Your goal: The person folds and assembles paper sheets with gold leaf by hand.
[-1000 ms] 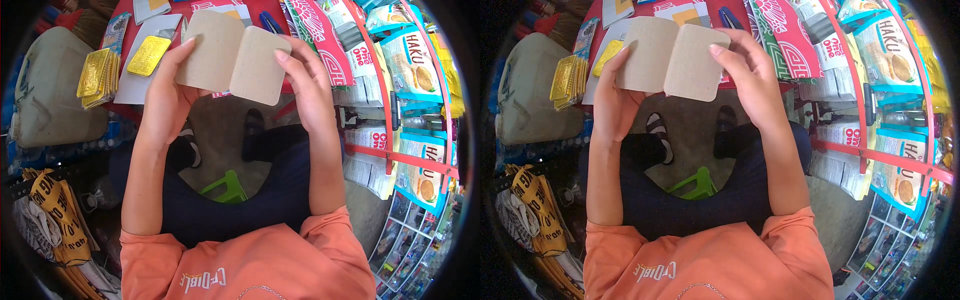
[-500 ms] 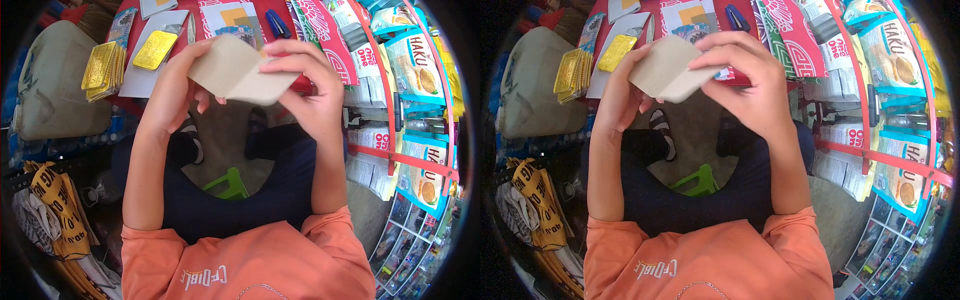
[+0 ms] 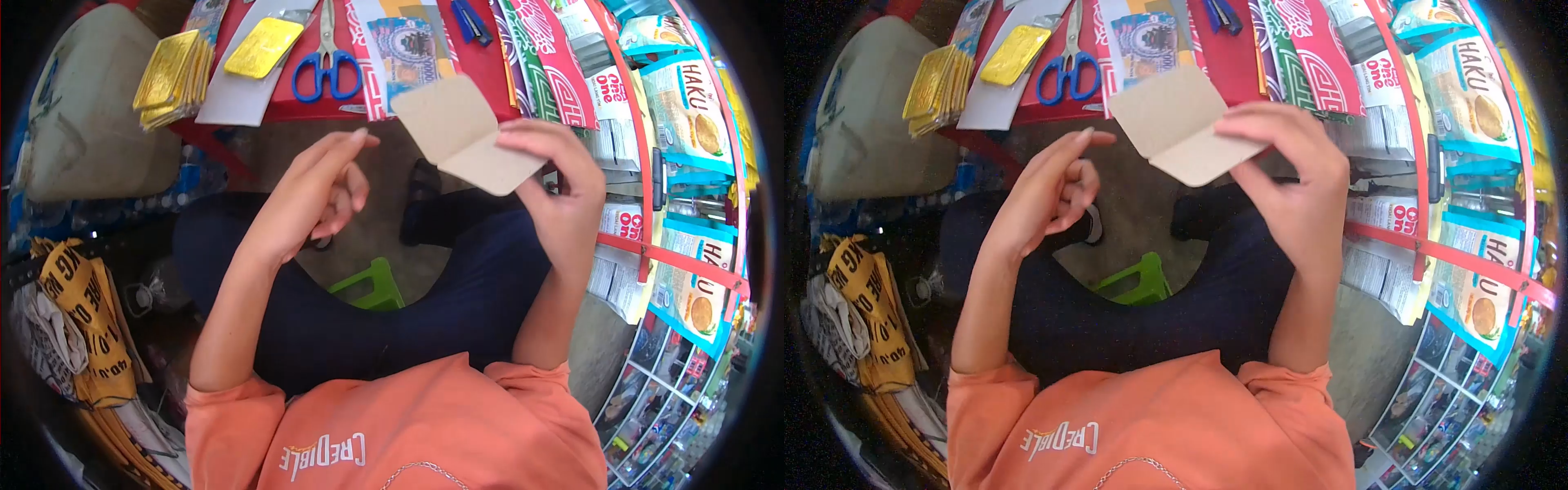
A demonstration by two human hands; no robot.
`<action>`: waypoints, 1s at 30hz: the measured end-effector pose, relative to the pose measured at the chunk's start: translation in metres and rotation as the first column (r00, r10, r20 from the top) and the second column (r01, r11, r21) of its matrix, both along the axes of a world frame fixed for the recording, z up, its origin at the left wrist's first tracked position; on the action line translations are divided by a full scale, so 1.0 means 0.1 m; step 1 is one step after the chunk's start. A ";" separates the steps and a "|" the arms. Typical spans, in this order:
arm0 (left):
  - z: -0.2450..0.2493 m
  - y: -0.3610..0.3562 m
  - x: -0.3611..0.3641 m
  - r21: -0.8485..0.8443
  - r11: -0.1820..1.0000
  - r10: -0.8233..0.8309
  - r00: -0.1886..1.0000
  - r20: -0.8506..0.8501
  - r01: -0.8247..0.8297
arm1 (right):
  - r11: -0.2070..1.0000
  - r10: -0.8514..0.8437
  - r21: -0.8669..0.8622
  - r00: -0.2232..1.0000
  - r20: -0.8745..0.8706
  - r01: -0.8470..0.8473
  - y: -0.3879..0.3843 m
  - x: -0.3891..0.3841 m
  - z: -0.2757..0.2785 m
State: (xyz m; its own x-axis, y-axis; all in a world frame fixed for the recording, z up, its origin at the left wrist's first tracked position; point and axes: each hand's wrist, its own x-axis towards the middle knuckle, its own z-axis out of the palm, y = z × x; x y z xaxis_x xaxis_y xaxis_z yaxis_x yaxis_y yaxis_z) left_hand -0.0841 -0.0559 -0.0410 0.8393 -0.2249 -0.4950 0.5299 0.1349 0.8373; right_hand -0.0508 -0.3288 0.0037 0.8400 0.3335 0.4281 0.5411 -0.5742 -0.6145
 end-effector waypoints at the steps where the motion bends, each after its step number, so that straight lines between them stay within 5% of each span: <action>1: -0.08 0.01 0.03 0.013 0.999 -0.033 0.999 0.022 0.033 | 1.000 0.001 -0.025 1.000 0.007 0.000 0.00 -0.08 0.00; 5: -0.24 -0.06 0.19 0.000 0.999 0.044 0.998 -0.054 -0.044 | 0.999 -0.031 -0.034 0.995 -0.100 0.027 0.00 -0.38 -0.11; 12: -0.34 -0.14 0.33 -0.013 0.992 0.123 0.990 0.069 -0.123 | 0.986 0.017 -0.164 1.000 -0.026 -0.021 0.08 -0.41 -0.27; 24: -0.25 -0.15 0.34 -0.165 0.972 0.175 0.984 0.042 -0.166 | 0.973 -0.120 -0.173 0.975 0.189 0.153 0.21 -0.30 -0.51; 30: -0.28 -0.15 0.34 -0.094 0.986 0.145 0.987 0.062 -0.139 | 0.968 -0.082 -0.204 0.957 0.280 0.143 0.26 -0.16 -0.58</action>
State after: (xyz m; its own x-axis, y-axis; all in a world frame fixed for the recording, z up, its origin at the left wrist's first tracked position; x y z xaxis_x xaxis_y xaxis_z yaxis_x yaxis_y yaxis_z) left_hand -0.0501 -0.0713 -0.0691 0.8970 -0.1417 -0.4187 0.4420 0.2807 0.8520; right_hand -0.0670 -0.3026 -0.0539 0.7423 0.3546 0.5685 0.5916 -0.7453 -0.3076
